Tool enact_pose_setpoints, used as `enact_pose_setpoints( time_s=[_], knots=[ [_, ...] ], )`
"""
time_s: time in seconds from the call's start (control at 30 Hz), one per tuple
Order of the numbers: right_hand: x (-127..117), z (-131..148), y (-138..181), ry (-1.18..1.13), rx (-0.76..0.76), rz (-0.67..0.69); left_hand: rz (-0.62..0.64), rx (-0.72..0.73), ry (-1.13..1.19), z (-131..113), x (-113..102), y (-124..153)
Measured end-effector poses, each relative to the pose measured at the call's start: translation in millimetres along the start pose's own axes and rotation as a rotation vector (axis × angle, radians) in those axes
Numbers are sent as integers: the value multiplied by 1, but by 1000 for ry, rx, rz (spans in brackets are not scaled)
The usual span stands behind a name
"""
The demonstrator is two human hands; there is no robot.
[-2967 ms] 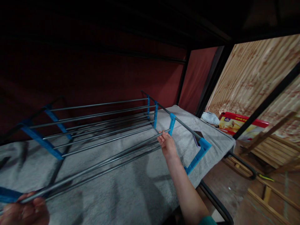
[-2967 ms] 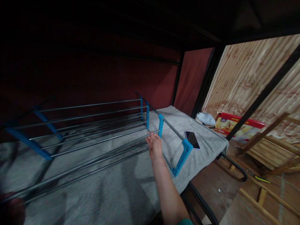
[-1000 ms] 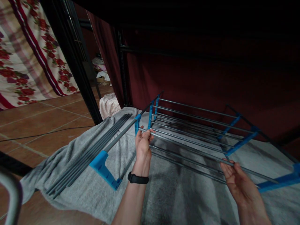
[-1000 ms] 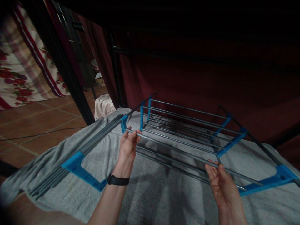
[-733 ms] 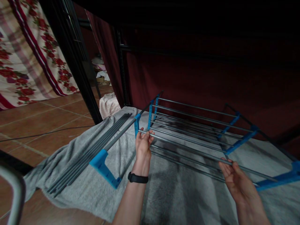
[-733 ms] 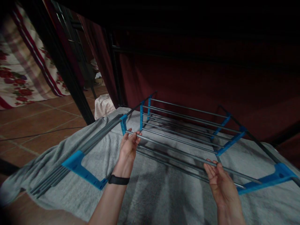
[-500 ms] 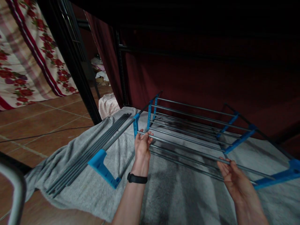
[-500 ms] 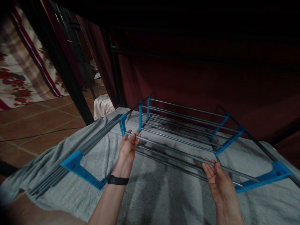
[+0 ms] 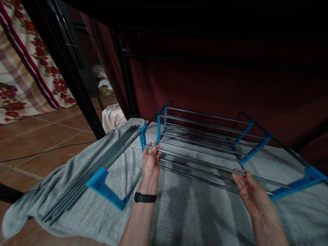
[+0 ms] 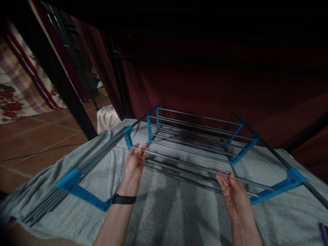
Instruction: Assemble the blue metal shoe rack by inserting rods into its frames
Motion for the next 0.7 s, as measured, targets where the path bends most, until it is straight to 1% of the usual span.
enact_pose_setpoints(
  time_s=[0.2, 0.27, 0.33, 0.4, 0.47, 0.53, 0.57, 0.6, 0.7],
  knots=[
    [2, -1, 4, -47, -13, 7, -4, 29, -38, 1, 0, -1],
    [1, -1, 5, -61, -17, 3, -13, 49, -75, 4, -4, -2],
    [1, -1, 5, -53, -19, 2, -44, 83, -137, 6, -13, -4],
    [2, -1, 6, -46, -21, -5, -121, 162, -207, 6, -26, -7],
    [3, 0, 8, -57, -25, -13, -228, 291, -263, 2, -38, -10],
    [5, 0, 9, -69, -30, -10, -294, 424, -298, -4, -45, -15],
    [6, 0, 10, -68, -30, -4, -286, 477, -317, -6, -45, -17],
    [8, 0, 11, -64, -30, 5, -249, 521, -353, -8, -43, -20],
    [13, -2, 13, -48, -23, 28, -99, 639, -520, -10, -34, -27]
  ],
)
Point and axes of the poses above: each hand's wrist, its own y-axis away from the middle knuckle, its own x-axis out of the palm, z = x × y, the point moved 3 cm from there along -y, towards the middle knuckle, and after that the axes turned 5 degrees about y, right-handed, at the moved point
